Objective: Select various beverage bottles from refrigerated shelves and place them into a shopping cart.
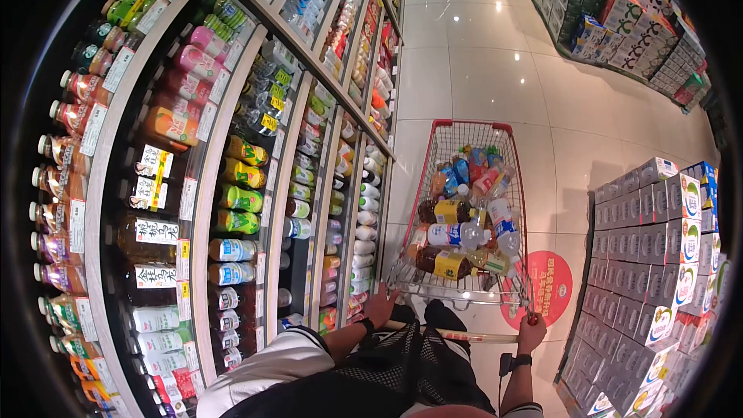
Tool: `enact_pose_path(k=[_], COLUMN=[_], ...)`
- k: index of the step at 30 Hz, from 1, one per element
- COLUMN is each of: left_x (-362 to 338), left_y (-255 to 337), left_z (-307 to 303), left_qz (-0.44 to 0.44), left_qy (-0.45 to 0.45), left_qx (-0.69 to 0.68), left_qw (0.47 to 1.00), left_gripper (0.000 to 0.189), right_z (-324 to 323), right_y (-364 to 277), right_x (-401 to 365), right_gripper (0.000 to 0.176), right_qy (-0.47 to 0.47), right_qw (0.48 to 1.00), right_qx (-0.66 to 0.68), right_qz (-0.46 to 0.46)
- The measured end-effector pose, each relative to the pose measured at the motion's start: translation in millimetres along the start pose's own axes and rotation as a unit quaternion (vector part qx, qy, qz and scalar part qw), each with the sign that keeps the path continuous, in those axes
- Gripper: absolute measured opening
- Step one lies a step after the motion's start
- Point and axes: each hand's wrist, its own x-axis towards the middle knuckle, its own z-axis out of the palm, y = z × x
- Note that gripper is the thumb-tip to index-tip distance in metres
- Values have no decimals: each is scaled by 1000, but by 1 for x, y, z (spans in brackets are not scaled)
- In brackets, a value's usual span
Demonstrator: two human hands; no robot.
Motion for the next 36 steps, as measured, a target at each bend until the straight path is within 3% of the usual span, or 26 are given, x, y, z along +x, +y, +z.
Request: enact_pose_path(k=[5,7,11,14,17,18,25,29,31,33,36], left_x=[14,21,35,50,60,63,101,121,150,149,166], left_y=[11,22,37,41,44,47,43,43,-18,34,43], left_z=[0,-3,-13,-17,-26,-29,-53,-60,-18,-62,-84], left_qz=[-19,-40,-37,-28,-19,-13,-4,-7,231,7,-5], left_qy=[-8,-6,-16,-32,-30,-14,-25,-7,8,-26,-37], left_qx=[2,19,7,-21,-55,-57,-43,-10,160,-75,-19], left_qw=[1000,999,999,999,998,998,999,1000,960,997,999], left_gripper=[74,72,71,68,75,65,63,51,50,56,63], right_z=[4,2,10,14,6,7,20,35,52,42,46], right_y=[-4,-13,-9,-20,-51,-57,-75,-82,-68,-94,-114], right_x=[23,29,54,60,57,55,58,65,76,73,72], right_gripper=[20,22,28,28,28,28,25,23,23,26,27], right_qy=[-12,14,-38,13,-8,-11,-26,-30,14,-26,-33], right_qw=[1000,997,998,994,995,995,996,993,986,987,989], right_qx=[-10,-15,-25,-59,-65,-69,-50,-45,-71,-96,-110], right_qz=[-18,-71,-53,-94,-70,-74,-74,-105,-151,-124,-93])
